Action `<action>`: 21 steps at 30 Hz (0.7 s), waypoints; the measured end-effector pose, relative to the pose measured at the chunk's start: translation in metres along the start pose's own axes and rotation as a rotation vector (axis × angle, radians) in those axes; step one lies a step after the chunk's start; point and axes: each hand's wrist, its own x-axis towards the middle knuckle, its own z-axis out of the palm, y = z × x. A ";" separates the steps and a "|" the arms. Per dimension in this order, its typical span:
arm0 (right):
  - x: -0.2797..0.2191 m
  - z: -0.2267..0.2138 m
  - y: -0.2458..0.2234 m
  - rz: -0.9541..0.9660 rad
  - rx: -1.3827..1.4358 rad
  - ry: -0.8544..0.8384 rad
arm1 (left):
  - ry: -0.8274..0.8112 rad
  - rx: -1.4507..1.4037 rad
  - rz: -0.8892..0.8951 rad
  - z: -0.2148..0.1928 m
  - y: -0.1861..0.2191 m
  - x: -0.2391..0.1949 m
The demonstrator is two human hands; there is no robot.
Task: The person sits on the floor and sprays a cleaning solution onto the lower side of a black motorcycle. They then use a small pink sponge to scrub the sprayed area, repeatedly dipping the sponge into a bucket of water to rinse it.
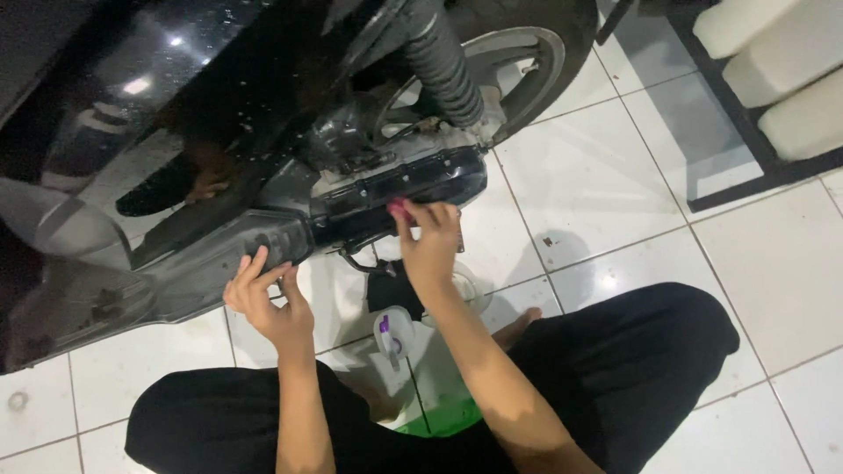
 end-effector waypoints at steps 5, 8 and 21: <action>0.010 -0.013 0.010 0.058 -0.123 0.025 | -0.013 -0.010 -0.033 0.000 0.005 0.002; 0.012 -0.014 0.014 0.087 -0.165 0.040 | 0.011 0.000 -0.016 0.003 -0.003 -0.002; 0.027 -0.028 0.030 0.226 -0.063 0.060 | 0.022 -0.050 0.006 0.002 -0.001 -0.001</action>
